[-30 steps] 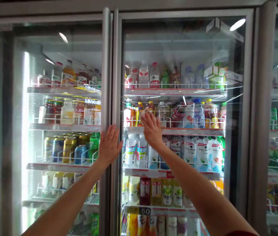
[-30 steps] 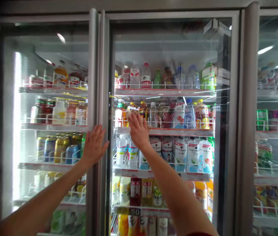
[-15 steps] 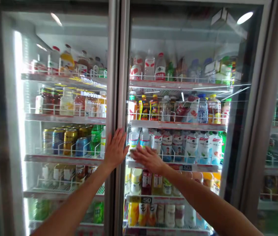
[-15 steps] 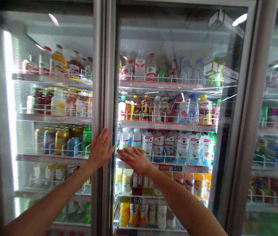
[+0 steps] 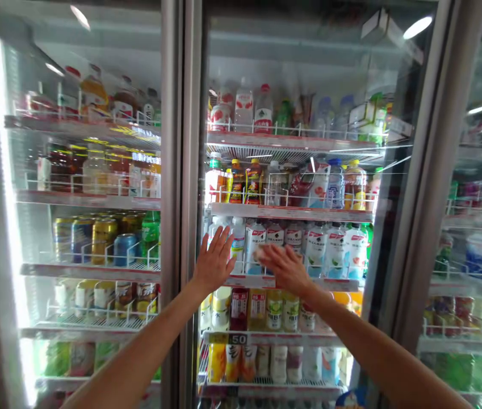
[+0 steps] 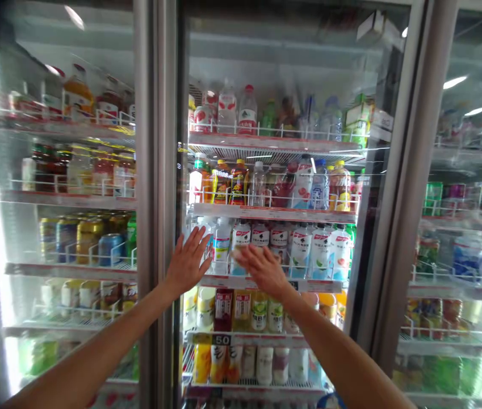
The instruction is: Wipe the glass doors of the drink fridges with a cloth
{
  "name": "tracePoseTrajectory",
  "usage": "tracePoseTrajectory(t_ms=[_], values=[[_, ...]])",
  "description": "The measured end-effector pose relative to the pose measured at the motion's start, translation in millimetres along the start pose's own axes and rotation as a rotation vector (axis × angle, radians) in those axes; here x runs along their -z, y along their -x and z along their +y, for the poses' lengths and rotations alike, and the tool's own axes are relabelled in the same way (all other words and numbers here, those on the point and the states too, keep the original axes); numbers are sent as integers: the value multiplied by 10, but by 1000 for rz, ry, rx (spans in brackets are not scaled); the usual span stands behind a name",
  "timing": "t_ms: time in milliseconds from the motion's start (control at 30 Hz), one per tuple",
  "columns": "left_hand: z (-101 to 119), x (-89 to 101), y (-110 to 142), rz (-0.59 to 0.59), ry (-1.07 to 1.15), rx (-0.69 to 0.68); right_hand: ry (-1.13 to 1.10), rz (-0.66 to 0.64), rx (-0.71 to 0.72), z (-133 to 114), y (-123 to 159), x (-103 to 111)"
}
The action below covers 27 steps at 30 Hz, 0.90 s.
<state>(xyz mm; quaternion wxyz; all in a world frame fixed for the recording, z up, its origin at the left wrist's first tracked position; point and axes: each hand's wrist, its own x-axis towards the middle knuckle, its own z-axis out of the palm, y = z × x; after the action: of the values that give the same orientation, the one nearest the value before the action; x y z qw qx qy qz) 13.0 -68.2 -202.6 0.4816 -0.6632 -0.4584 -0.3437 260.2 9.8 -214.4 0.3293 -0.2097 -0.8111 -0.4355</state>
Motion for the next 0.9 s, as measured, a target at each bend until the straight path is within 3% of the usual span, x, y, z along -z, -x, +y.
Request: tracePoseTrajectory(t_ms=[67,133,167,300,333,367,467,500,567,667,700,767,833,900], values=[[110,-31,-49,-4,-4,8,31,118,-280,239,-76,83],[228,-60,-94,-8,-6,12,38,183,-418,381,-73,121],[288,-73,-109,-16,-6,12,28,168,-374,389,-7,113],[499,-106,-140,-54,-11,-3,-33,-26,138,347,457,55],[543,-115,-151,-58,-14,-3,-27,-28,157,421,523,70],[587,-125,-168,-57,-17,0,-8,7,87,540,546,101],[732,-166,-236,-58,-11,20,75,214,-333,989,501,220],[789,-183,-259,-61,-6,22,90,263,-414,1089,515,243],[915,-215,-299,-71,4,15,85,258,-385,1150,662,244],[1117,-259,-360,-75,10,-15,34,70,-122,1117,1041,202],[1184,-274,-388,-73,11,-22,26,37,-101,1158,1140,205],[1315,-310,-451,-67,17,-25,50,101,-251,1354,1246,251],[1438,-352,-507,-64,27,-18,100,262,-491,1584,1286,313],[1542,-394,-530,-67,36,-13,128,344,-589,1667,1373,335]])
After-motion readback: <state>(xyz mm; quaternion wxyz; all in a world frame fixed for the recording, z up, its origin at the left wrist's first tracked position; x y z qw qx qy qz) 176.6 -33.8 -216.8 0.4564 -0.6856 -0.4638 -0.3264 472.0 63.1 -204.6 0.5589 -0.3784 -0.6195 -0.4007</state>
